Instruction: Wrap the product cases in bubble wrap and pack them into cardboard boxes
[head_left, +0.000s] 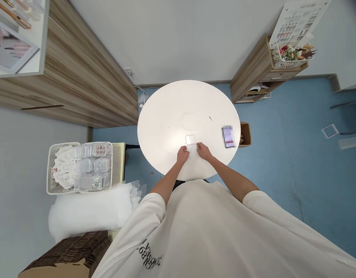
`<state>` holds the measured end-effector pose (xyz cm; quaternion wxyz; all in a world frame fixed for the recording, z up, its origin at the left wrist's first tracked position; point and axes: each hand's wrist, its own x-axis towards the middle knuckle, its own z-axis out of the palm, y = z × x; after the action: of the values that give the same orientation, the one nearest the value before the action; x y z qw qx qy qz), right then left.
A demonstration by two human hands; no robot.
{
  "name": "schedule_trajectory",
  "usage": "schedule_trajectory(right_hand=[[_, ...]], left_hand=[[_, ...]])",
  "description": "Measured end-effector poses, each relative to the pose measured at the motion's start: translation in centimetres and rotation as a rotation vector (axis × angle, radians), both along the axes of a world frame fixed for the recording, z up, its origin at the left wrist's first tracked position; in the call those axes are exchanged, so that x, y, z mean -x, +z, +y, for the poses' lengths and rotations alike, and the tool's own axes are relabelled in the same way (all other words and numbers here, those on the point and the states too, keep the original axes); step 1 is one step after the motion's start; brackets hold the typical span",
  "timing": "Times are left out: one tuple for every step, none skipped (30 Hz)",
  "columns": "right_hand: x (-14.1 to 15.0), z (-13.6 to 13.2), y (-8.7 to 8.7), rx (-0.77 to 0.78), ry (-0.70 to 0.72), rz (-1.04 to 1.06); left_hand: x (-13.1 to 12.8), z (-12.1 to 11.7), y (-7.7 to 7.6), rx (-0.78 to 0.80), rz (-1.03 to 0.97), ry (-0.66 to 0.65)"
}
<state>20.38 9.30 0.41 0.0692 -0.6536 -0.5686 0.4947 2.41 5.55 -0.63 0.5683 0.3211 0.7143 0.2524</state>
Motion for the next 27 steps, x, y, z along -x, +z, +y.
schedule_trajectory(right_hand=[[-0.1,0.0,0.1,-0.002,-0.001,0.001],[-0.2,0.0,0.3,-0.004,-0.001,0.002],[-0.3,0.1,0.5,-0.009,0.0,0.004],[-0.5,0.3,0.7,-0.015,0.002,0.007],[-0.6,0.4,0.9,-0.021,0.005,0.012],[-0.8,0.5,1.1,-0.028,0.008,0.018],[-0.9,0.7,1.4,-0.035,0.012,0.025],[-1.1,0.8,1.7,-0.045,0.016,0.031],[-1.1,0.9,1.9,-0.056,0.024,0.039],[-1.1,1.0,2.2,-0.068,0.031,0.047],[-1.1,1.1,2.4,-0.082,0.039,0.054],[-1.0,1.3,2.7,-0.093,0.049,0.062],[-0.8,1.4,3.0,-0.103,0.061,0.071],[-0.5,1.6,3.2,-0.11,0.075,0.081],[-0.2,1.7,3.5,-0.116,0.089,0.09],[0.3,1.9,3.8,-0.122,0.103,0.097],[0.8,2.0,4.0,-0.129,0.117,0.104],[1.3,2.1,4.4,-0.137,0.129,0.11],[2.0,2.2,4.7,-0.145,0.14,0.116],[2.7,2.3,5.0,-0.153,0.151,0.124],[3.4,2.4,5.4,-0.163,0.164,0.135],[4.2,2.4,5.8,-0.174,0.179,0.149],[5.0,2.4,6.2,-0.186,0.196,0.163],[5.8,2.4,6.6,-0.199,0.214,0.175],[6.8,2.3,7.0,-0.213,0.231,0.185],[7.8,2.3,7.4,-0.226,0.249,0.194],[8.9,2.1,7.7,-0.238,0.267,0.199]], left_hand=[[0.1,0.0,0.1,-0.007,0.01,-0.004],[0.2,-0.1,0.3,-0.012,0.022,-0.006],[0.3,-0.1,0.5,-0.018,0.034,-0.007],[0.6,-0.2,0.7,-0.024,0.047,-0.002],[0.9,-0.2,1.0,-0.029,0.057,0.005],[1.3,-0.3,1.3,-0.034,0.063,0.015],[1.7,-0.4,1.6,-0.04,0.07,0.029],[2.2,-0.5,2.0,-0.049,0.078,0.044],[2.7,-0.6,2.3,-0.059,0.088,0.061],[3.2,-0.7,2.7,-0.07,0.097,0.077],[3.6,-0.8,3.0,-0.082,0.105,0.092],[4.1,-1.0,3.3,-0.096,0.113,0.107],[4.5,-1.1,3.6,-0.111,0.12,0.121],[4.8,-1.4,3.9,-0.126,0.125,0.136],[5.1,-1.6,4.2,-0.141,0.128,0.153],[5.4,-1.8,4.5,-0.156,0.13,0.169],[5.7,-2.1,4.8,-0.172,0.13,0.182],[5.9,-2.3,5.2,-0.188,0.129,0.191],[6.2,-2.6,5.6,-0.203,0.128,0.195],[6.6,-2.8,6.0,-0.22,0.129,0.195],[7.0,-3.0,6.4,-0.237,0.132,0.194],[7.5,-3.2,6.9,-0.254,0.135,0.195],[8.1,-3.4,7.4,-0.271,0.139,0.199],[8.8,-3.6,7.8,-0.287,0.142,0.204],[9.5,-3.8,8.3,-0.304,0.147,0.212],[10.4,-4.0,8.7,-0.319,0.155,0.222],[11.3,-4.2,9.2,-0.334,0.164,0.232]])
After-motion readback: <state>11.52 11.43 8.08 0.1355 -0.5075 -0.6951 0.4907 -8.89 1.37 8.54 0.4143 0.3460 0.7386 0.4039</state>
